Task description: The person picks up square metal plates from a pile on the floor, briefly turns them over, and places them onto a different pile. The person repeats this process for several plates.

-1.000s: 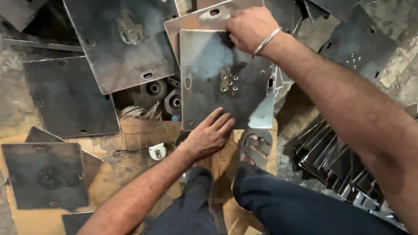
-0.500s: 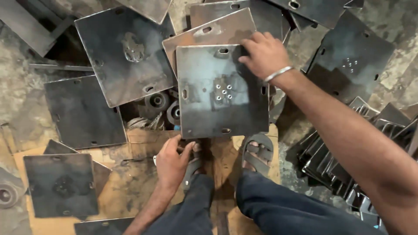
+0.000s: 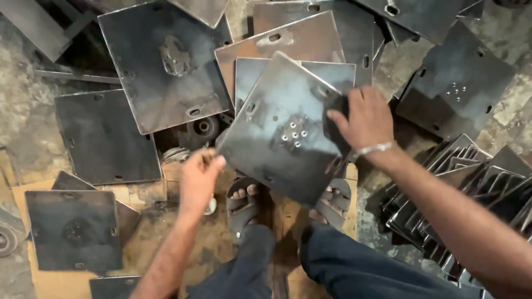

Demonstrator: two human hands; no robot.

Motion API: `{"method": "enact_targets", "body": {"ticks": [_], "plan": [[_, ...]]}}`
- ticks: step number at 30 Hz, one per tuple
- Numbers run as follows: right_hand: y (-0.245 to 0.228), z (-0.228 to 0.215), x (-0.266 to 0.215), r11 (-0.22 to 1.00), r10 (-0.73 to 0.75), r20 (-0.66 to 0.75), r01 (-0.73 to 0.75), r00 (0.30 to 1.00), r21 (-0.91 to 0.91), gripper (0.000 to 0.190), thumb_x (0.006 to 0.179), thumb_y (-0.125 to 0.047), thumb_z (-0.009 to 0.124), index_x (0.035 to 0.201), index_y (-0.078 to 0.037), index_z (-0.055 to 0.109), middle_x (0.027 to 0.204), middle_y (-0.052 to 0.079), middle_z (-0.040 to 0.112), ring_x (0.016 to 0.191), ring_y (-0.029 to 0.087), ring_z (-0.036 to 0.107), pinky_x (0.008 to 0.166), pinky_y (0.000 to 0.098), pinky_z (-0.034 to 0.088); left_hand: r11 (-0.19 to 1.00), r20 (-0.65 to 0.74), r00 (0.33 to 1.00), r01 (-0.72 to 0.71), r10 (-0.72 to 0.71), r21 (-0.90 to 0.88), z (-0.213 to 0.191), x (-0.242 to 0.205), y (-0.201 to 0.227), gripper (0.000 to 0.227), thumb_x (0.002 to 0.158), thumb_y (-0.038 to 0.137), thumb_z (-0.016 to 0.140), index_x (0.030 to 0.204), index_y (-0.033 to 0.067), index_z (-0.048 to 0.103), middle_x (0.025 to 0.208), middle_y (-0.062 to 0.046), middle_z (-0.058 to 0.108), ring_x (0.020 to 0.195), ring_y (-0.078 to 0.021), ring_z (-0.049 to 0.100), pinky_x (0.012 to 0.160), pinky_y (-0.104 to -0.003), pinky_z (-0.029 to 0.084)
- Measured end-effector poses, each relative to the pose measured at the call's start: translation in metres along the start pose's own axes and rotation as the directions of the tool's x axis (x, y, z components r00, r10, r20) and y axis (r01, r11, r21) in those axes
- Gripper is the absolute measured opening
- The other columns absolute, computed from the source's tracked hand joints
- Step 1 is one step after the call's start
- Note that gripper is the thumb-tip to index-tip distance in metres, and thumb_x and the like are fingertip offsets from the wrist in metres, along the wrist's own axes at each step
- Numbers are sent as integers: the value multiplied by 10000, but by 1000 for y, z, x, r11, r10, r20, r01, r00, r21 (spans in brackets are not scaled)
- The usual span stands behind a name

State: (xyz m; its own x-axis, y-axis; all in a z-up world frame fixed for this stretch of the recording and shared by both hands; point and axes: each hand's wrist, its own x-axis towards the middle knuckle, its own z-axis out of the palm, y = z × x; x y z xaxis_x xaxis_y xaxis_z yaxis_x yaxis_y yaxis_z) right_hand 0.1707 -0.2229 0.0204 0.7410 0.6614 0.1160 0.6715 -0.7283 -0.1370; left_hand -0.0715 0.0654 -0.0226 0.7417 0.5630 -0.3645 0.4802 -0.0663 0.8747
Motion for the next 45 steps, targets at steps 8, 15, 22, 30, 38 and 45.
{"method": "enact_targets", "body": {"ticks": [8,15,22,30,38,45], "plan": [[-37,11,-123,795,461,133,-475,877,376,630,849,-273,775,1376,-14,547,1227,240,587,1099,424,594,899,489,502,890,122,955,-199,269,-409,17,68,40,547,932,107,695,1438,-8,524,1325,-97,643,1164,-127,636,993,-277,533],[-26,39,-159,438,632,360,-700,686,565,488,821,-214,814,1212,1,616,971,134,739,851,256,710,768,376,565,809,254,907,-417,337,414,14,-47,14,931,760,349,873,1457,-75,425,1290,-273,598,1183,-438,580,981,-475,477],[-45,26,-166,366,560,492,-732,666,574,601,729,-210,863,1212,2,575,1000,161,747,876,265,738,779,377,594,542,361,802,-590,475,598,5,-36,23,978,685,303,874,1446,-98,409,1228,-239,619,1111,-400,604,961,-468,485],[-52,12,-157,696,419,293,-511,860,504,796,660,-160,866,1361,7,529,1222,212,650,956,357,699,821,413,572,487,404,769,-631,495,604,0,-19,19,790,737,242,849,1392,-46,516,1072,-173,677,966,-338,668,829,-421,553],[-41,17,-155,704,372,260,-453,891,546,709,713,-167,844,1351,-15,574,1114,194,705,950,332,724,798,404,591,546,432,809,-588,399,597,2,-4,27,702,790,260,824,1383,17,537,946,-158,690,873,-350,683,735,-439,557],[-30,25,-159,796,301,193,-357,934,488,643,762,-186,836,1330,-10,591,1038,206,716,893,368,723,740,430,582,527,467,838,-543,284,654,0,7,22,636,825,334,813,1326,48,545,927,-164,714,870,-364,699,728,-457,560]]}}
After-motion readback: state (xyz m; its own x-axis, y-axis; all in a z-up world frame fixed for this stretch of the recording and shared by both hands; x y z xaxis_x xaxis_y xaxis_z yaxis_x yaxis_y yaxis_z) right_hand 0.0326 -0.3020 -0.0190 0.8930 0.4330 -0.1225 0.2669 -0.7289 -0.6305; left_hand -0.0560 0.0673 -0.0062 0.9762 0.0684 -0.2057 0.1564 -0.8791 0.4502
